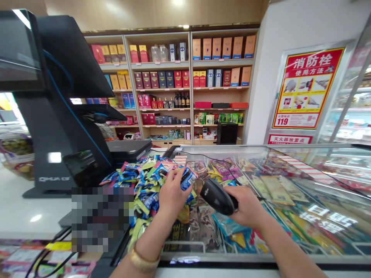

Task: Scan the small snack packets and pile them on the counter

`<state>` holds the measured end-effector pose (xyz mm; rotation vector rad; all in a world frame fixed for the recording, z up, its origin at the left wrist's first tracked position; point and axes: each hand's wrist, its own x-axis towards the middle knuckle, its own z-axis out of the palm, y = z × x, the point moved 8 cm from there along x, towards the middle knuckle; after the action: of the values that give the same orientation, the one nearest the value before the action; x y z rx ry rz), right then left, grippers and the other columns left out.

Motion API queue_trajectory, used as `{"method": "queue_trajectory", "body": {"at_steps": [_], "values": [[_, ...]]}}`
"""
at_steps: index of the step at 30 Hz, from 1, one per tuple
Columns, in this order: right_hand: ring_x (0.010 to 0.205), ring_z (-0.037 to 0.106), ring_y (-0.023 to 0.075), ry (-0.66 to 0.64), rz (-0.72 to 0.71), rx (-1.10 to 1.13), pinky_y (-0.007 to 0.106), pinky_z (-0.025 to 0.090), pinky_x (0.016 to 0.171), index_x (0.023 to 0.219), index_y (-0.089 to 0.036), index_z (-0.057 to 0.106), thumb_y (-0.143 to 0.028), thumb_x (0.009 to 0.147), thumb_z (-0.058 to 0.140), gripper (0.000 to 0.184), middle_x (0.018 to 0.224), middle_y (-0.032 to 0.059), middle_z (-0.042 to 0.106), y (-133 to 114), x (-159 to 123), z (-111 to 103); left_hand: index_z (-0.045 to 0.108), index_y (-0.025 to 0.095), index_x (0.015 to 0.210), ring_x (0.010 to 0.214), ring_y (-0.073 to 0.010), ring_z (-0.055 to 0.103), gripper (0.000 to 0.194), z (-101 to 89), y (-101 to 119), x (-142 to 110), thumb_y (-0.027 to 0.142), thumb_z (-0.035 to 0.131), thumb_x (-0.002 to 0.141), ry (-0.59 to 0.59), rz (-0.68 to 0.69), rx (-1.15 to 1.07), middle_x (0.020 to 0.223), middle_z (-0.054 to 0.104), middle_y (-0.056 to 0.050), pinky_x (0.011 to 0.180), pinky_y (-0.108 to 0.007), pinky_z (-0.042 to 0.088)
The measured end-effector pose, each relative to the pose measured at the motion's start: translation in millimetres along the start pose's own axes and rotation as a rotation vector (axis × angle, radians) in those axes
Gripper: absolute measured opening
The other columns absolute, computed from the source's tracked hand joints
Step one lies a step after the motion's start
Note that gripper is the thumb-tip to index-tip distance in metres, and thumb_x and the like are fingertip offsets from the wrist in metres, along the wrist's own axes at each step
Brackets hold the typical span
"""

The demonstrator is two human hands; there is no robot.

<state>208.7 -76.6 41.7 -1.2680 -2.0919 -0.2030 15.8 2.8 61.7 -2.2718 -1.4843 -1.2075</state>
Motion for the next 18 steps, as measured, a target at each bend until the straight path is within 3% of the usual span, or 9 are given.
{"method": "queue_trajectory", "body": {"at_steps": [4,7,10,14,18], "values": [[0.074,0.064,0.0216,0.356,0.003,-0.185,0.031,0.043,0.067,0.098,-0.020,0.062,-0.029,0.072,0.058,0.028,0.084,0.0069,0.070,20,-10,-31,0.055,0.023,0.124,0.099,-0.0229,0.064,0.047,-6.2,10,2,0.026,0.065,0.078,0.018,0.087,-0.083,0.112,0.063,-0.007,0.082,-0.032,0.051],[0.063,0.057,0.0221,0.659,0.204,-0.361,0.031,0.039,0.059,0.089,-0.021,0.060,-0.037,0.075,0.059,0.021,0.070,0.0056,0.064,51,-29,-63,0.056,0.020,0.114,0.101,-0.0254,0.062,0.039,-5.6,31,7,0.027,0.067,0.077,-0.048,0.167,-0.156,0.108,0.066,-0.008,0.088,-0.038,0.049],[0.060,0.052,0.0225,0.884,0.379,-0.438,0.032,0.037,0.057,0.079,-0.023,0.055,-0.042,0.075,0.062,0.020,0.063,0.0035,0.056,73,-51,-86,0.057,0.020,0.107,0.099,-0.0270,0.062,0.035,6.8,62,8,0.032,0.069,0.077,-0.195,0.245,-0.167,0.103,0.068,-0.008,0.089,-0.042,0.046],[0.061,0.047,0.0226,0.969,0.395,-0.493,0.035,0.035,0.063,0.076,-0.023,0.053,-0.040,0.077,0.062,0.019,0.061,0.0029,0.050,80,-59,-93,0.060,0.022,0.106,0.102,-0.0273,0.060,0.034,38.1,107,0,0.035,0.070,0.077,-0.389,0.363,-0.133,0.104,0.067,-0.008,0.092,-0.042,0.043],[0.066,0.045,0.0227,0.947,0.388,-0.476,0.036,0.034,0.069,0.077,-0.023,0.051,-0.040,0.078,0.062,0.020,0.065,0.0034,0.051,83,-57,-88,0.063,0.020,0.109,0.107,-0.0307,0.058,0.041,75.8,132,-7,0.042,0.071,0.075,-0.529,0.385,-0.021,0.110,0.063,-0.013,0.091,-0.042,0.045]]}}
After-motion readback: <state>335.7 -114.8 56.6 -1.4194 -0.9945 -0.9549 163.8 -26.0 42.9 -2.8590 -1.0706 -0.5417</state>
